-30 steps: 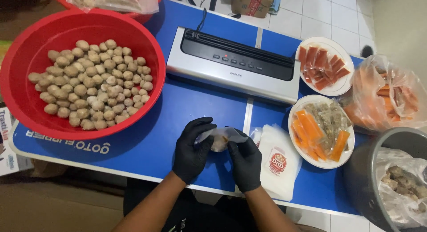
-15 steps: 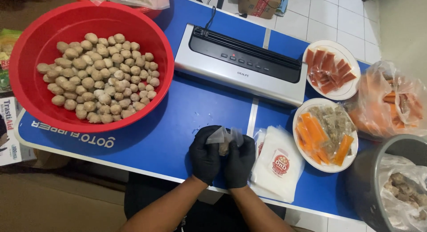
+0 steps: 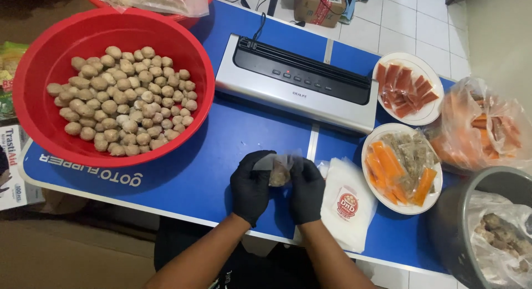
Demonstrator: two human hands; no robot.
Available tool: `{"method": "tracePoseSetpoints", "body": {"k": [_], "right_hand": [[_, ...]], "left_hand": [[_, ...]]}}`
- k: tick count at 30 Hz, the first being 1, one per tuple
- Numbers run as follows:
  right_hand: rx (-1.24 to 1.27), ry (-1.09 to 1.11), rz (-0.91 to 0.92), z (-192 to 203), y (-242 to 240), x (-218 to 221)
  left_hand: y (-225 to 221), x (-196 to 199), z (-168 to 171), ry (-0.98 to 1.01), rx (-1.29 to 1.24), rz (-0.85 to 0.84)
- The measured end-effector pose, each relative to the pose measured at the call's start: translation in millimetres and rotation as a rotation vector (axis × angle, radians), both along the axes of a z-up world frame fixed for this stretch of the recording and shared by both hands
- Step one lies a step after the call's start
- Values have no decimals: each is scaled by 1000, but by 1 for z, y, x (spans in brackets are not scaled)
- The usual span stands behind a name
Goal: Manually portioning food items into plastic bags and vacuum sealing them using a countertop machine.
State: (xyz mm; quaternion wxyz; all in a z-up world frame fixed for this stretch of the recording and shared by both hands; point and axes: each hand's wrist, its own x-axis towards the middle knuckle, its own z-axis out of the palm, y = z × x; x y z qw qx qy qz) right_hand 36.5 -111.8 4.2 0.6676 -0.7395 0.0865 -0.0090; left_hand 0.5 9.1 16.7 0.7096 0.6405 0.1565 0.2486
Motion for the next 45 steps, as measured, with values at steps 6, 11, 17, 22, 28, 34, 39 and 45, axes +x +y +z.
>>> {"method": "tracePoseSetpoints", "body": {"k": [6, 11, 17, 22, 28, 34, 39, 45], "right_hand": [[177, -59, -27, 20, -3, 0], [12, 4, -74, 48, 12, 1], [225, 202, -187, 52, 21, 9], [3, 128, -82, 43, 17, 10], [-387, -77, 121, 26, 6, 25], [-481, -163, 122, 6, -10, 39], [-570, -244, 170, -14, -23, 52], [-668, -318, 189, -42, -47, 51]], "left_hand": [[2, 8, -61, 144, -124, 1], [-1, 11, 1, 256, -280, 49], [9, 27, -32, 396, -348, 14], [19, 44, -27, 497, -306, -79], [29, 54, -21, 547, -286, -75], [27, 64, -39, 535, -239, -100], [26, 60, 27, 322, -382, -71], [57, 95, 16, -113, 618, 152]]}}
